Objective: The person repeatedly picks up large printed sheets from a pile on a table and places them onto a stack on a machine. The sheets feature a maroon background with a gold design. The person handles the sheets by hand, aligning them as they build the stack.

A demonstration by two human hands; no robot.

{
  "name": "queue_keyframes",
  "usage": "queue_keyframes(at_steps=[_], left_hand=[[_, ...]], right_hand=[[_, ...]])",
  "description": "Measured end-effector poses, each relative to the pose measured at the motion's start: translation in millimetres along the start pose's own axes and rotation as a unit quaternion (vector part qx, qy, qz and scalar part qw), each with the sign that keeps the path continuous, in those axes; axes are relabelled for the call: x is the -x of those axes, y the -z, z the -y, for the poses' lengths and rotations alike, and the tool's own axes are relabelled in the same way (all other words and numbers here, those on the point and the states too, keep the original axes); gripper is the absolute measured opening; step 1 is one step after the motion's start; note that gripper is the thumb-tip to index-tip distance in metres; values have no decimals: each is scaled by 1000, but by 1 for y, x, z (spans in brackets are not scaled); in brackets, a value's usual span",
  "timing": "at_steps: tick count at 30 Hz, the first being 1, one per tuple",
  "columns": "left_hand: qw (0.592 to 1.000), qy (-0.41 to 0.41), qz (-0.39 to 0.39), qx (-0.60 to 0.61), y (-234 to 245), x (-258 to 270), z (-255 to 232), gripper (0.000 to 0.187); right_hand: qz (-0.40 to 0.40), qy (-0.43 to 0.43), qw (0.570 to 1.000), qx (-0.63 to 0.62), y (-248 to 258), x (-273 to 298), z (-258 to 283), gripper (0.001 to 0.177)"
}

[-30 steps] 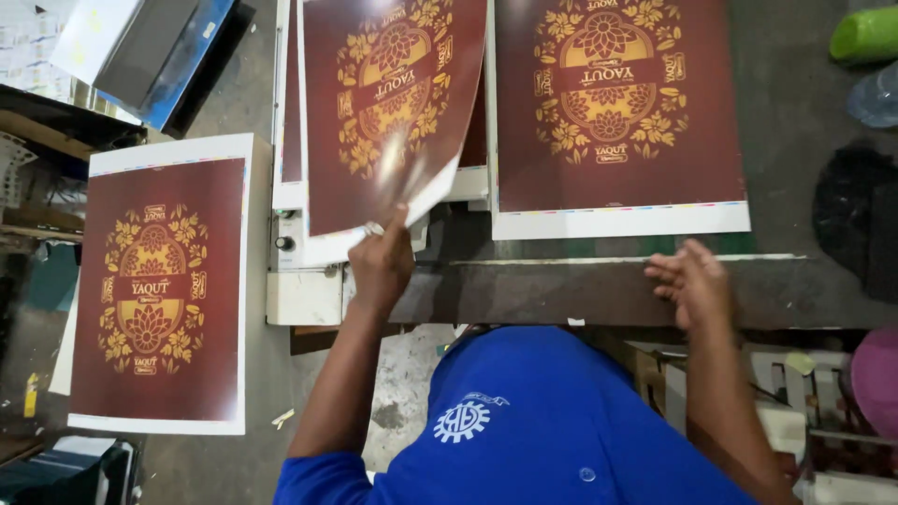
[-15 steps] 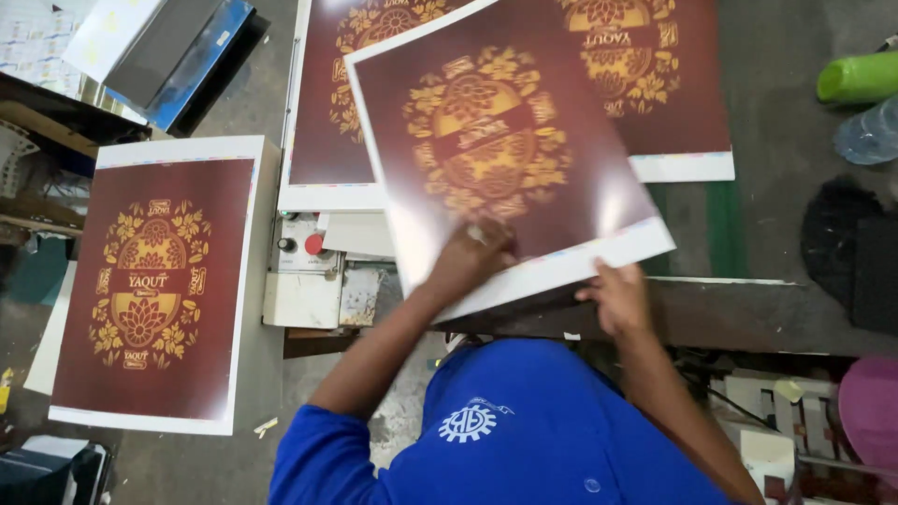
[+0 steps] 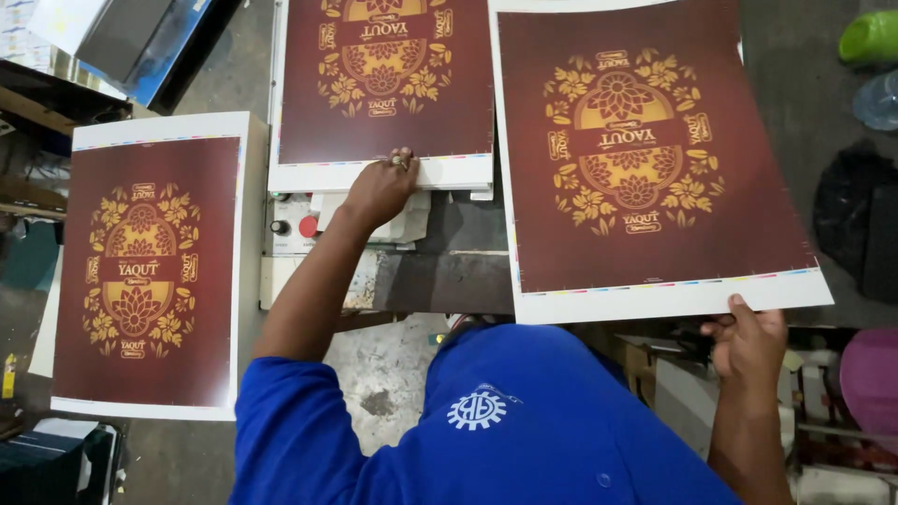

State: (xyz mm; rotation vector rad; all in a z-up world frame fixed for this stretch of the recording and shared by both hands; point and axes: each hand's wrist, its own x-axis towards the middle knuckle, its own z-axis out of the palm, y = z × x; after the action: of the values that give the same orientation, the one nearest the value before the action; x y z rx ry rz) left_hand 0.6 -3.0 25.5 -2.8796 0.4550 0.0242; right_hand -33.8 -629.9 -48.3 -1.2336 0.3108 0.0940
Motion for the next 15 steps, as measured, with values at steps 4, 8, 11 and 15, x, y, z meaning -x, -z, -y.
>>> queue_keyframes(at_steps=[4,8,11,15], left_hand=[[997,-47,-57,-17,7,11,0,41],[985,-9,-170,-7,34,19,-4,33],[976,1,-219,11,47,23,-9,29],[987,1,-148,60,10,29,-8,21]], right_hand=[[-22,-6,1000,3,12,13,0,29],[-41,-13,999,22,14,21,-4,27],[-35,-4,999,38,4,26,-6,29],[-42,-8,998,48,-15,28,-11,33]])
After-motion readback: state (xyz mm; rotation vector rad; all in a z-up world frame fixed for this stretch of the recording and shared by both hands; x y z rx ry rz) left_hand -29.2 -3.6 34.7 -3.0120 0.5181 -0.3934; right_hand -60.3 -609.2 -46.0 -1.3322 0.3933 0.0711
